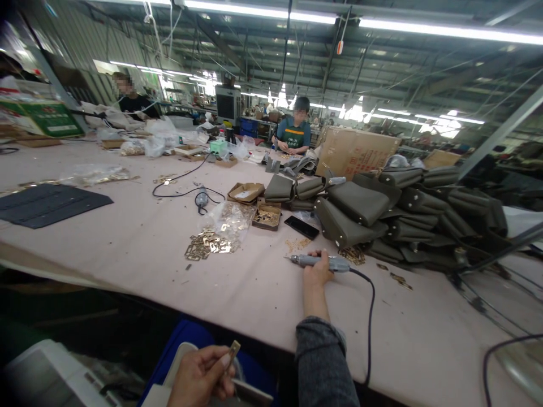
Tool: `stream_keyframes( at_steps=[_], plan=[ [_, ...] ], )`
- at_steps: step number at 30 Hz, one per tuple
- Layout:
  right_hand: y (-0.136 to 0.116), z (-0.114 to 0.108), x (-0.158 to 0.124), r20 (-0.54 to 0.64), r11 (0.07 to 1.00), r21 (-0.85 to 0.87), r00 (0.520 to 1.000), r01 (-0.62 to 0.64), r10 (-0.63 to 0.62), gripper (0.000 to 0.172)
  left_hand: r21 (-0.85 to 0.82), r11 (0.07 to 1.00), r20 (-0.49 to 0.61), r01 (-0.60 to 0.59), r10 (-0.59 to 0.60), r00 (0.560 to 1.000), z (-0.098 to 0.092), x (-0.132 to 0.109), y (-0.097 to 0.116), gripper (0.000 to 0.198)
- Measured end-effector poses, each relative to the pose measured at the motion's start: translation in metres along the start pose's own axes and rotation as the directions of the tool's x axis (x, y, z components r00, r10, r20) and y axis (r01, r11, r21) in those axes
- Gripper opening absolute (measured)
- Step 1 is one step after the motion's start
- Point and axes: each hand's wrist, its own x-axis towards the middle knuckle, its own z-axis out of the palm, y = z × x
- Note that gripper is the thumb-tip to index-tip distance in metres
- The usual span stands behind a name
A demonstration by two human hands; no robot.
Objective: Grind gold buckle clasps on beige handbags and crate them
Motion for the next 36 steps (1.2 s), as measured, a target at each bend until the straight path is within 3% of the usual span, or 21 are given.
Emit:
stream_keyframes(
  at_steps=[19, 25, 30, 33, 36],
  plan=[
    [-0.005, -0.001, 0.002, -0.048, 1.0, -0.007, 0.999, 0.012, -0.013, 0.036, -0.013, 1.0, -0.025, 0.001, -0.001, 1.0, 0.001, -0.002, 0.003, 0.051],
    [-0.023, 0.005, -0.011, 0.035, 0.999, 0.028, 0.999, -0.032, 0.031, 0.038, 0.002, 1.0, -0.013, -0.031, 0.031, 0.999, -0.001, 0.003, -0.004, 0.051],
    [-0.062, 0.0, -0.05, 0.163, 0.992, 0.046, 0.98, -0.12, 0.112, 0.029, 0.021, 0.999, -0.015, -0.028, 0.029, 0.999, 0.002, 0.0, 0.0, 0.049],
    [-0.087, -0.01, -0.092, 0.255, 0.988, 0.035, 0.957, -0.148, 0.134, 0.024, 0.012, 1.0, -0.041, -0.018, 0.018, 0.999, 0.006, -0.008, 0.009, 0.044],
    [-0.109, -0.021, -0.145, 0.423, 0.992, 0.001, 0.899, -0.128, 0.116, 0.022, -0.022, 1.0, -0.076, -0.003, 0.001, 0.997, 0.009, -0.013, 0.014, 0.038]
  ],
)
